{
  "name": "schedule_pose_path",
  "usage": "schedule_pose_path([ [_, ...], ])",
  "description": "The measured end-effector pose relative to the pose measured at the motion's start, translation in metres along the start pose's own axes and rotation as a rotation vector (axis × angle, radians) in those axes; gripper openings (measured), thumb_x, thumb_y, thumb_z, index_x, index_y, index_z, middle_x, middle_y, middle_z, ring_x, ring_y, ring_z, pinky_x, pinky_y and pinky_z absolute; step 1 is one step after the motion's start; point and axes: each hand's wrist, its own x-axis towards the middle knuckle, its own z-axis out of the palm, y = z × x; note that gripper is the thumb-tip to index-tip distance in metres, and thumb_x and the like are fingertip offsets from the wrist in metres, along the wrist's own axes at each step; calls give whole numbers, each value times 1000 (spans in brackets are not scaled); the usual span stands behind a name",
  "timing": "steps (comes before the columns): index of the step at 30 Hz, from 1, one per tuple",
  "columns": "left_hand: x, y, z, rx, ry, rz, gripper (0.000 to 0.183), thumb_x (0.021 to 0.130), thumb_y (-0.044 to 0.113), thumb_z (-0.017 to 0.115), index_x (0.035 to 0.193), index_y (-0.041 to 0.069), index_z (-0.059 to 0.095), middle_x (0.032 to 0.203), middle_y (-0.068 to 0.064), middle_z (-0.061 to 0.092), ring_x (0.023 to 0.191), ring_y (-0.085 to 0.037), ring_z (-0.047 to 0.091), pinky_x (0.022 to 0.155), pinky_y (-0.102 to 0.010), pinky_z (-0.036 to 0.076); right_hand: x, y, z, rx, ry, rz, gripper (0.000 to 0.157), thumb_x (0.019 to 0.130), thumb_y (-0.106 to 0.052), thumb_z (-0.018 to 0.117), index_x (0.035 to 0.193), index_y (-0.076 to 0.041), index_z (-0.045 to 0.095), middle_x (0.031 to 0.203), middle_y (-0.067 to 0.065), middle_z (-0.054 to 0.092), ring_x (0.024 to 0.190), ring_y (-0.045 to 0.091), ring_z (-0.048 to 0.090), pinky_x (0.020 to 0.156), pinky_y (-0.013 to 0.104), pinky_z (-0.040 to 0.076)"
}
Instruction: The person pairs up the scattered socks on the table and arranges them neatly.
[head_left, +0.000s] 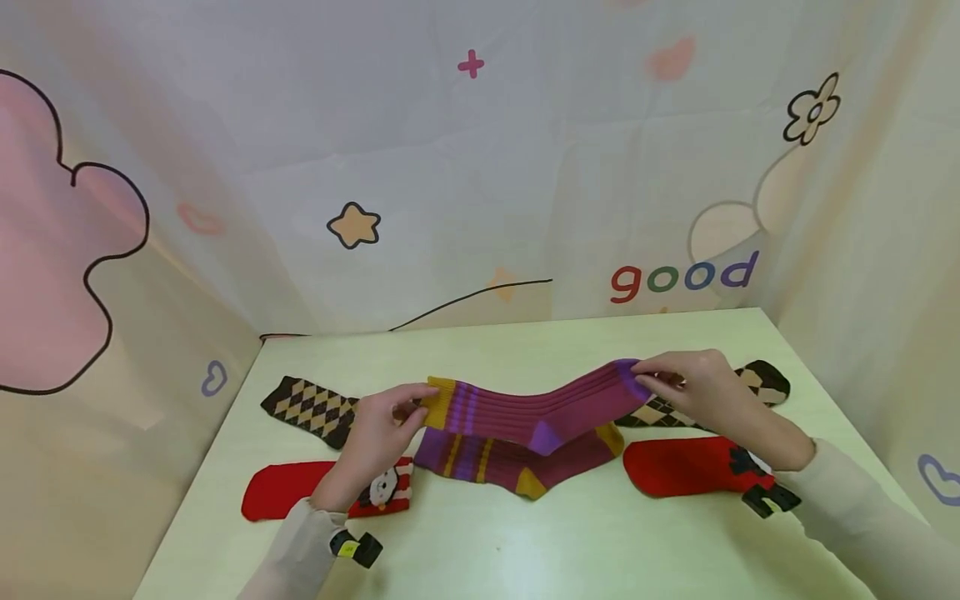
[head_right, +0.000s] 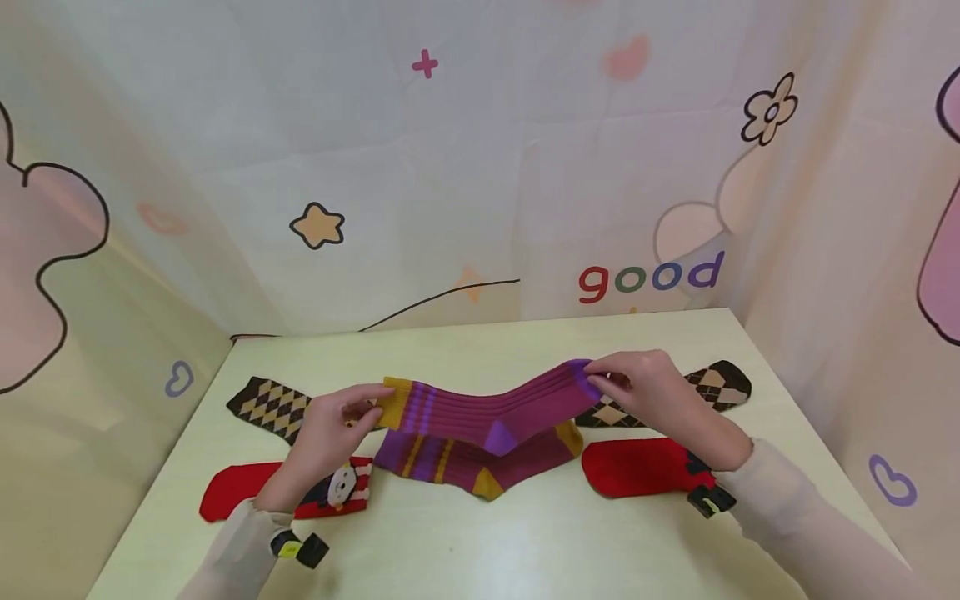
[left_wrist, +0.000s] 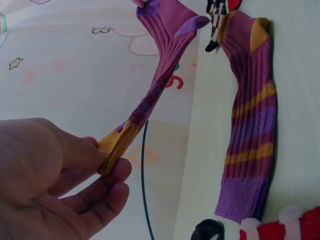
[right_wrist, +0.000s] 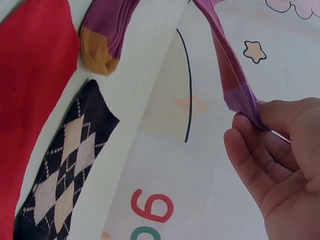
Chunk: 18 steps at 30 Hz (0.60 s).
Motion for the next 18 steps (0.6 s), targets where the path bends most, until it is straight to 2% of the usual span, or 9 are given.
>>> schedule_pose_path([
  [10, -8, -7, -5, -16, -33, -56, 32, 91, -5, 73, 119, 10, 77, 113, -7, 75, 74, -15, 64, 61, -23, 55, -1, -9, 7, 64, -34, 13, 27, 76, 8, 85, 100, -1, 79, 90, 9, 78, 70, 14, 73, 60, 24, 59],
  [18, -15, -14, -5, 9, -37, -55, 31, 91, -4, 74, 118, 11, 77, 110, -5, 75, 74, -15, 63, 60, -23, 54, -3, -15, 13, 98, -58, 37, 24, 77, 6, 85, 100, -1, 79, 89, 9, 78, 68, 10, 71, 60, 19, 57],
])
